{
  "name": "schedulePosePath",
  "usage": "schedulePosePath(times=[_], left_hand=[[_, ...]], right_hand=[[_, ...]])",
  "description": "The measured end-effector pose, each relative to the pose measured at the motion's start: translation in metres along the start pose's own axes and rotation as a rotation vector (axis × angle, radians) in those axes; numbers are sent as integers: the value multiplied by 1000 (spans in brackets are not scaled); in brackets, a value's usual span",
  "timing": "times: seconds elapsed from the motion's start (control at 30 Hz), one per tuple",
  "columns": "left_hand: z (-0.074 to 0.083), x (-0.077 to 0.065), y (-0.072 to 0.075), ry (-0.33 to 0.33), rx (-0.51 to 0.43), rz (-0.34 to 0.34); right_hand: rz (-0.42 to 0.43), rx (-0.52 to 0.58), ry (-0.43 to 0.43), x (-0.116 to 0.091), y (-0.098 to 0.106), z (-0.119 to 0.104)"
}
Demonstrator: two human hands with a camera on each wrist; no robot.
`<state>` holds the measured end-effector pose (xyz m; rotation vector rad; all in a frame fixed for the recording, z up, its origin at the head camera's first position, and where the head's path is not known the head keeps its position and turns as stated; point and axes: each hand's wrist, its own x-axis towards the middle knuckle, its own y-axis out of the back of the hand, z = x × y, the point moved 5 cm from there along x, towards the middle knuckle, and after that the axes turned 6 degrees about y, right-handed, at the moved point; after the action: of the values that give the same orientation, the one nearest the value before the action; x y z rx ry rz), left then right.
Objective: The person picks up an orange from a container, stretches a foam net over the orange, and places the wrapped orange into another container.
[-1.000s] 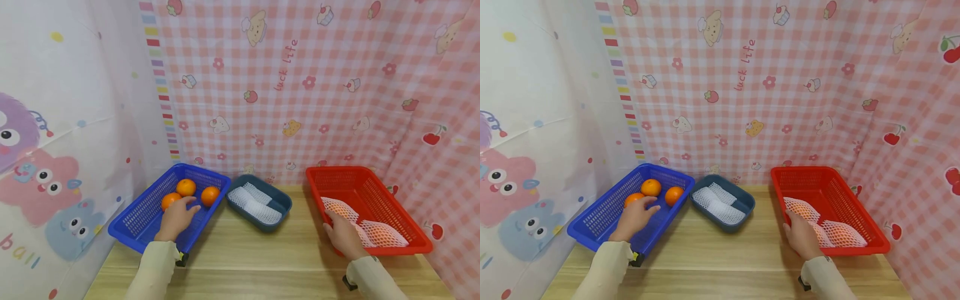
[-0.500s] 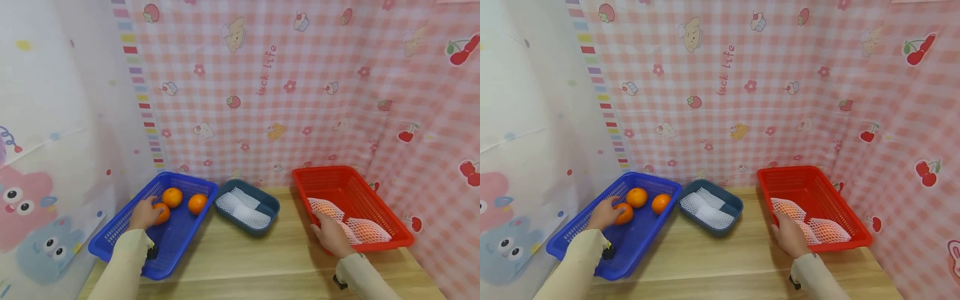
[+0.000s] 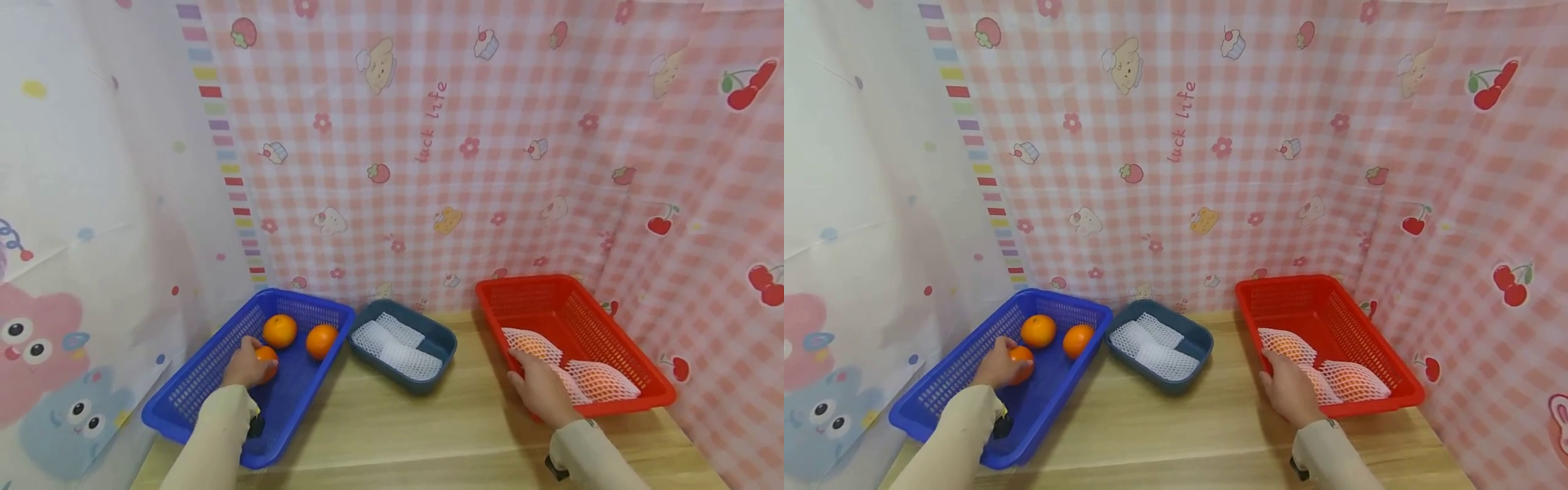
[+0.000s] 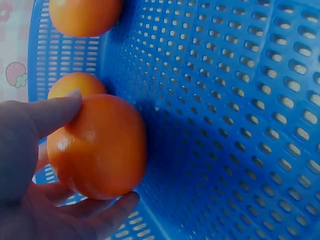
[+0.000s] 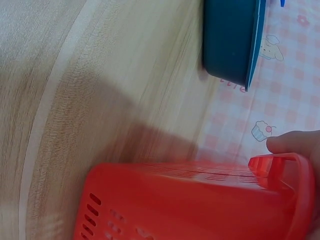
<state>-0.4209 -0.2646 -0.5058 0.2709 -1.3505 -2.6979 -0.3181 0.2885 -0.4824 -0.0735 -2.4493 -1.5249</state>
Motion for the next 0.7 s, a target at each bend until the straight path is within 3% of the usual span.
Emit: schedulePosePath(times=[0.2,0.37,0.5,0.7], left_hand=[[0,-5,0,58,7,-41],[-3,-9,1,49,8,-48],[9,-12,8,-8,-8,-16],[44,-25,18,-122,-91,79]], right_hand=[[-8,2,-9,1,0,0],[-4,1,9,1,0,-1],[6,-2,20,0,1,-3],[4,-16,23,0,2,-4]])
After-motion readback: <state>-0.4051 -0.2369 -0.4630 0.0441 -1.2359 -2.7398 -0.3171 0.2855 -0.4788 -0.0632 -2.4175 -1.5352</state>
